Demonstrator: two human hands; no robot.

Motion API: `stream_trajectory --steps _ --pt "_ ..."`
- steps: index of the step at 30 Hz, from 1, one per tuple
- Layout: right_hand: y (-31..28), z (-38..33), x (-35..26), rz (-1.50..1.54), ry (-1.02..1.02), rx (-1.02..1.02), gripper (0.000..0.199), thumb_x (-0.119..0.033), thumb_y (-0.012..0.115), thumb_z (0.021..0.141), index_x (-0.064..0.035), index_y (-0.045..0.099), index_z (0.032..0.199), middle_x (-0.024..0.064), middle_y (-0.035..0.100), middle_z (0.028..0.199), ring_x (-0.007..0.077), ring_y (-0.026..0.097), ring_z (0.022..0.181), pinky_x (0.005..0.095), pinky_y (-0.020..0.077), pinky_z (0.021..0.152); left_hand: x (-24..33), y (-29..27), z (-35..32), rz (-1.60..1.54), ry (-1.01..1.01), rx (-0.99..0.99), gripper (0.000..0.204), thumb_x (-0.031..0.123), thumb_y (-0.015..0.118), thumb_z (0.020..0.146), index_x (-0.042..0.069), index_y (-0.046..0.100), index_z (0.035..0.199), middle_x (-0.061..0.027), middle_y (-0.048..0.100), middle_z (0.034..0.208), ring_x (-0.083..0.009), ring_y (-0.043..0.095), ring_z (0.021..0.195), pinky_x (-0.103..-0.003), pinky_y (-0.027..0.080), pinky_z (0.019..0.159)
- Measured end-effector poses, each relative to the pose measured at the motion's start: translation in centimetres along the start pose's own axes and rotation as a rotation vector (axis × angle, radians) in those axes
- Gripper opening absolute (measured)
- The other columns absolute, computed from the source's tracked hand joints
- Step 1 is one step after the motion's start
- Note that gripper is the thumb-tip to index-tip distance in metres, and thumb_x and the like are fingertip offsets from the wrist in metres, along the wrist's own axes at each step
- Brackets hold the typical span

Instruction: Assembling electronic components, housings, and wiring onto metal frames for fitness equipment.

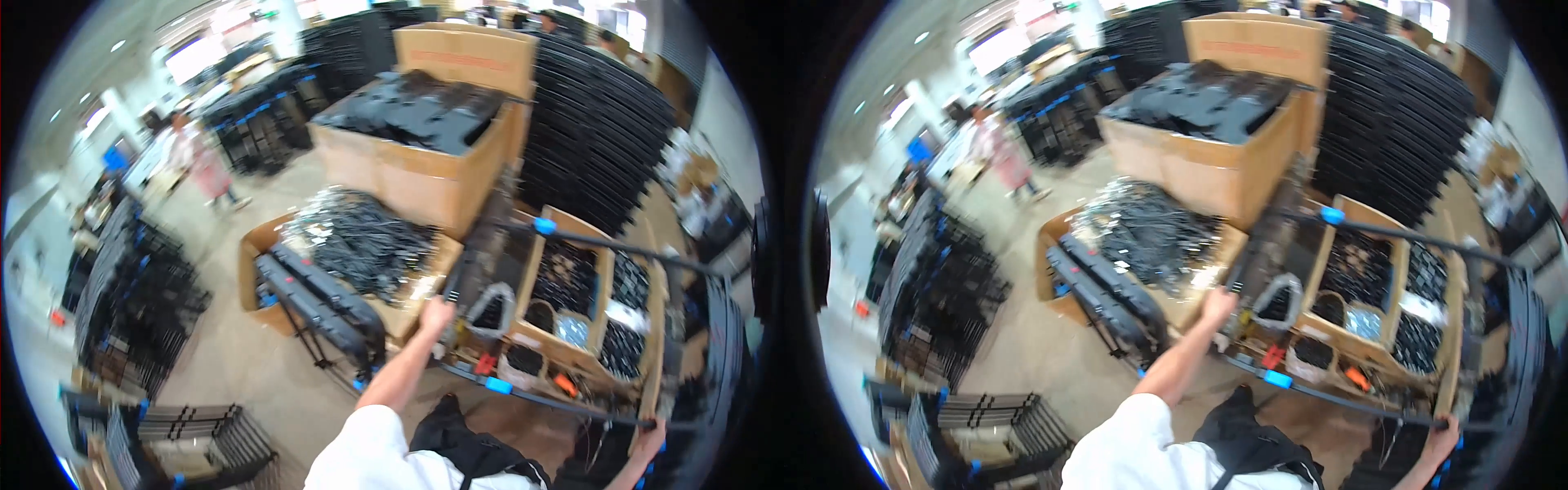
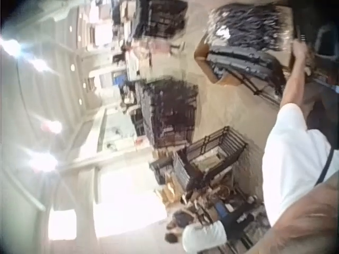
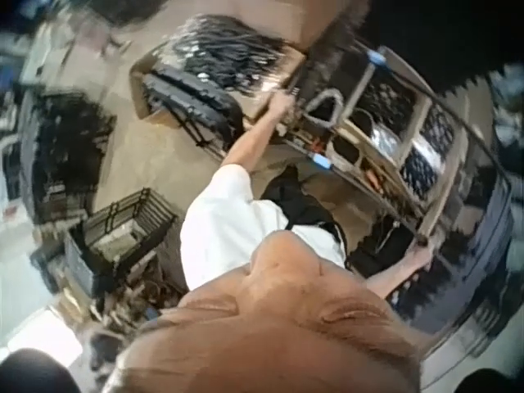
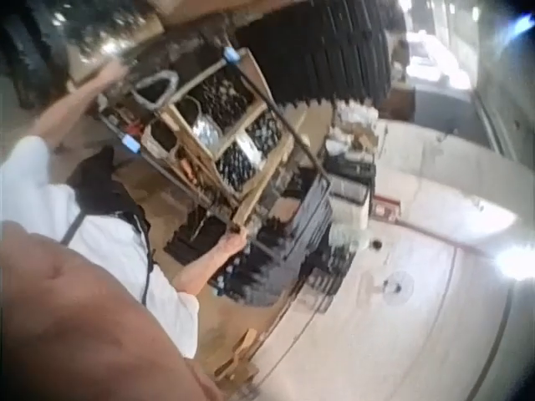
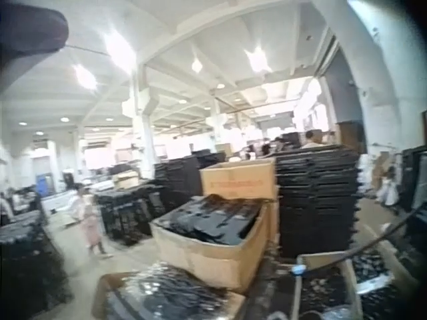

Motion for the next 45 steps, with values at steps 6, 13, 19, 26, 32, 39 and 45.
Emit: stream_trajectory --steps 6,13,19,26,32,39,45 --pt "-8.0 5.6 6.8 -0.468 0.251 -0.09 0.058 -0.053 0.06 0.101 -0.0196 0.053 0.148 0.0144 0.061 0.134 0.0306 0.054 0.122 0.0473 0.0459 0.101 6.1 -1.1 -3.2 0.19 0.065 -0.001 0.034 0.024 0.06 0.095 -0.001 0.066 0.117 -0.0294 0.071 0.11 -0.047 0.069 0.105 -0.056 0.054 0.093" --pt "-7.1 1.7 17.0 0.057 0.719 0.379 0.034 -0.033 0.059 0.106 -0.0094 0.067 0.129 0.0145 0.068 0.1 0.0326 0.062 0.093 0.0446 0.0517 0.09 7.8 -0.5 -5.5 0.279 0.248 0.285 0.028 0.018 0.061 0.095 0.001 0.067 0.116 -0.0252 0.069 0.114 -0.0443 0.069 0.103 -0.056 0.056 0.09" --pt "3.8 2.0 15.1 0.28 0.602 -0.202 0.015 -0.021 0.062 0.098 -0.009 0.064 0.106 0.0143 0.069 0.125 0.03 0.065 0.119 0.0379 0.05 0.089 3.9 -0.4 -2.1 0.983 0.387 0.314 0.036 0.037 0.063 0.097 0.016 0.073 0.07 -0.0082 0.075 0.077 -0.0218 0.073 0.064 -0.039 0.056 0.049" --pt "-2.2 0.3 12.9 0.149 0.529 0.072 0.021 -0.017 0.065 0.094 0.0026 0.07 0.099 0.0155 0.075 0.102 0.0289 0.074 0.097 0.0446 0.0594 0.087 6.8 1.2 -3.9 0.591 0.34 0.332 0.043 0.03 0.066 0.095 -0.004 0.067 0.122 -0.0271 0.073 0.11 -0.048 0.068 0.101 -0.055 0.052 0.088" --pt "-3.1 -0.9 12.3 0.152 0.553 0.009 0.024 -0.021 0.068 0.094 -0.0002 0.07 0.106 0.0142 0.074 0.108 0.0285 0.074 0.101 0.0432 0.0586 0.089 6.4 2.2 -2.7 0.667 0.352 0.297 0.049 0.032 0.066 0.096 -0.005 0.066 0.128 -0.0286 0.071 0.116 -0.046 0.068 0.106 -0.051 0.052 0.094" --pt "-4.8 0.3 10.4 -0.624 -0.594 -0.865 0.039 -0.031 0.075 0.089 -0.0026 0.071 0.114 0.0139 0.073 0.118 0.0346 0.07 0.106 0.0455 0.0552 0.092 5.7 0.8 -2.4 0.661 0.28 0.312 0.049 0.028 0.062 0.098 -0.003 0.058 0.137 -0.0297 0.07 0.12 -0.0475 0.066 0.11 -0.054 0.051 0.095" --pt "-11.2 13.9 19.2 -1.364 -0.061 0.121 0.077 -0.041 0.074 0.085 0.0046 0.052 0.144 0.0321 0.053 0.145 0.0469 0.059 0.126 0.0494 0.0506 0.105 6.4 2.1 -2.9 0.562 0.135 0.191 0.038 0.03 0.064 0.093 0.005 0.066 0.122 -0.0266 0.072 0.111 -0.0484 0.067 0.108 -0.056 0.053 0.094"
Point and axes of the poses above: each hand's wrist, its own z-axis towards the middle knuckle, its own y-axis out of the palm, x = y × z, the point moved 9 cm from there along z, towards the middle knuckle
